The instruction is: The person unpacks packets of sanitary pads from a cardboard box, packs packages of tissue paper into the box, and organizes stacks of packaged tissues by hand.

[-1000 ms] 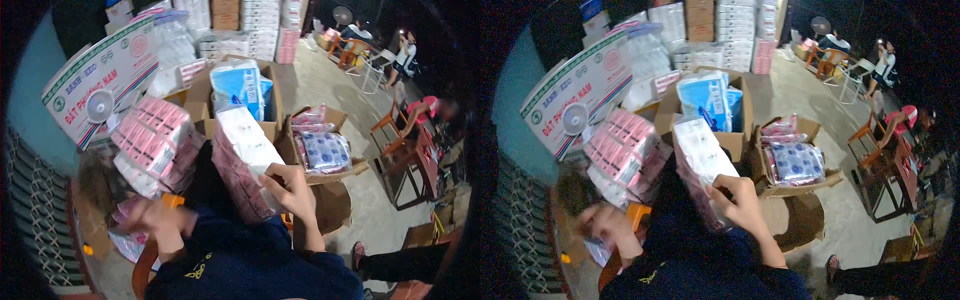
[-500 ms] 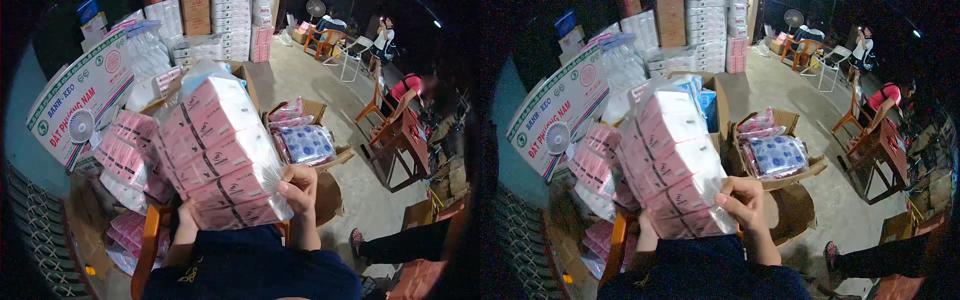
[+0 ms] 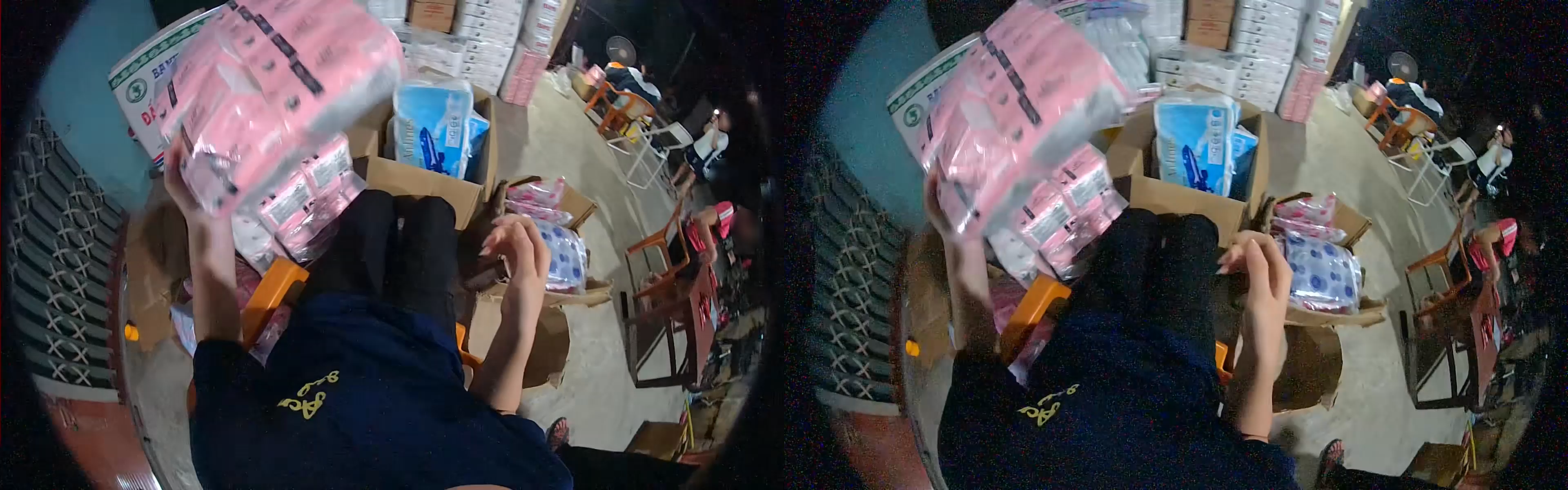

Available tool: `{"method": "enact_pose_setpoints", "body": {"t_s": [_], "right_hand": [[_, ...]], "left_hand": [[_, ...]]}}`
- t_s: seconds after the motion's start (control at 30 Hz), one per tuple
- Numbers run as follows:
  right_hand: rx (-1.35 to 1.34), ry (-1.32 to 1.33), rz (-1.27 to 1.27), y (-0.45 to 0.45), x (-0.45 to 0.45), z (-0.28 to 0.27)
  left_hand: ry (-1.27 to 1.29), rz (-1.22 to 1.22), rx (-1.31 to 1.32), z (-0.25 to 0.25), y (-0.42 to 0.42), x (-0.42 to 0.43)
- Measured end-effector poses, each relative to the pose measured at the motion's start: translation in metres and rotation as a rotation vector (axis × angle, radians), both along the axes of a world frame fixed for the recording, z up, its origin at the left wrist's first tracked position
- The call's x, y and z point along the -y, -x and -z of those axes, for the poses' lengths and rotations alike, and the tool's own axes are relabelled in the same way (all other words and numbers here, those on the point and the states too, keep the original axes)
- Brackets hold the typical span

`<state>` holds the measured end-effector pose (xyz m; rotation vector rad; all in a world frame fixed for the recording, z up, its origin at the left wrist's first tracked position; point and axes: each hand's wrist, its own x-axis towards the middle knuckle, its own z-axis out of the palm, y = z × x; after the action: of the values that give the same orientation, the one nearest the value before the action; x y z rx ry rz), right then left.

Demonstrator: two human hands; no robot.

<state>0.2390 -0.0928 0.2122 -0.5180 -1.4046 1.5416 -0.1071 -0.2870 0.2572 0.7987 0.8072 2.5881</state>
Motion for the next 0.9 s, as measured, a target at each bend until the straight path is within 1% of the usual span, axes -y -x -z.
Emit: {"method": "enact_pose_setpoints", "body": {"t_s": [0.07,0.13,0.2,0.23,0.27,0.3,0.33,0.37,0.43,0.47,0.5,0.53,0.57,0.6,0.63,0.67,0.7,0.73,0.77,0.8,0.83,0.87,0.9], "right_hand": [[0.023,0.04,-0.001,0.0,-0.006,0.004],[0.033,0.047,0.005,0.004,-0.012,0.011],[0.113,0.034,-0.026,0.006,-0.015,0.017],[0.121,0.04,-0.022,0.006,-0.019,0.023],[0.288,-0.022,-0.014,0.008,-0.025,0.031],[0.452,-0.079,0.0,0.009,-0.031,0.038],[0.49,-0.086,0.005,0.012,-0.035,0.045],[0.49,-0.066,0.035,0.013,-0.041,0.054],[0.579,0.037,-0.006,0.009,-0.053,0.075],[0.582,0.054,0.022,0.007,-0.061,0.085],[0.649,0.059,0.02,0.003,-0.071,0.097],[0.714,0.065,0.016,-0.002,-0.08,0.11],[0.711,0.076,0.043,-0.007,-0.087,0.125],[0.611,0.192,0.06,-0.012,-0.096,0.14],[0.506,0.291,0.078,-0.016,-0.109,0.149],[0.397,0.468,0.042,-0.024,-0.119,0.156],[0.308,0.561,0.12,-0.03,-0.132,0.179],[0.266,0.691,0.247,-0.038,-0.156,0.211],[0.27,0.756,0.413,-0.053,-0.173,0.237],[0.368,0.673,0.443,-0.071,-0.192,0.265],[0.563,0.515,0.605,-0.087,-0.217,0.306],[0.782,0.38,0.78,-0.104,-0.243,0.347],[0.869,0.322,0.933,-0.1,-0.222,0.308]], "left_hand": [[0.041,-0.14,-0.032,-0.007,0.02,-0.003],[0.205,-0.22,0.026,0.009,0.042,-0.017],[0.371,-0.293,0.09,0.041,0.061,-0.031],[0.422,-0.306,0.111,0.064,0.069,-0.034],[0.473,-0.316,0.132,0.087,0.077,-0.036],[0.612,-0.324,0.197,0.115,0.088,-0.038],[0.754,-0.324,0.251,0.129,0.093,-0.04],[0.648,-0.193,0.186,0.122,0.086,-0.039],[0.605,-0.137,0.208,0.156,0.139,-0.047],[0.551,-0.236,0.186,0.152,0.125,-0.053],[0.627,-0.289,0.214,0.131,0.099,-0.051],[0.663,-0.274,0.165,0.128,0.091,-0.046],[0.73,-0.322,0.122,0.132,0.083,-0.043],[0.799,-0.37,0.081,0.137,0.074,-0.04],[0.891,-0.484,0.048,0.144,0.057,-0.044],[0.958,-0.682,-0.273,0.142,0.017,-0.051],[1.013,-0.939,-0.567,0.141,-0.024,-0.058],[0.982,-0.889,-0.916,0.121,-0.068,-0.061],[0.98,-0.774,-1.141,0.14,-0.083,-0.063],[0.95,-0.633,-1.35,0.159,-0.098,-0.065],[0.787,-0.223,-1.553,0.157,-0.108,-0.074],[0.663,0.284,-1.638,0.154,-0.118,-0.084],[0.633,0.581,-1.526,0.195,-0.13,-0.083]]}}
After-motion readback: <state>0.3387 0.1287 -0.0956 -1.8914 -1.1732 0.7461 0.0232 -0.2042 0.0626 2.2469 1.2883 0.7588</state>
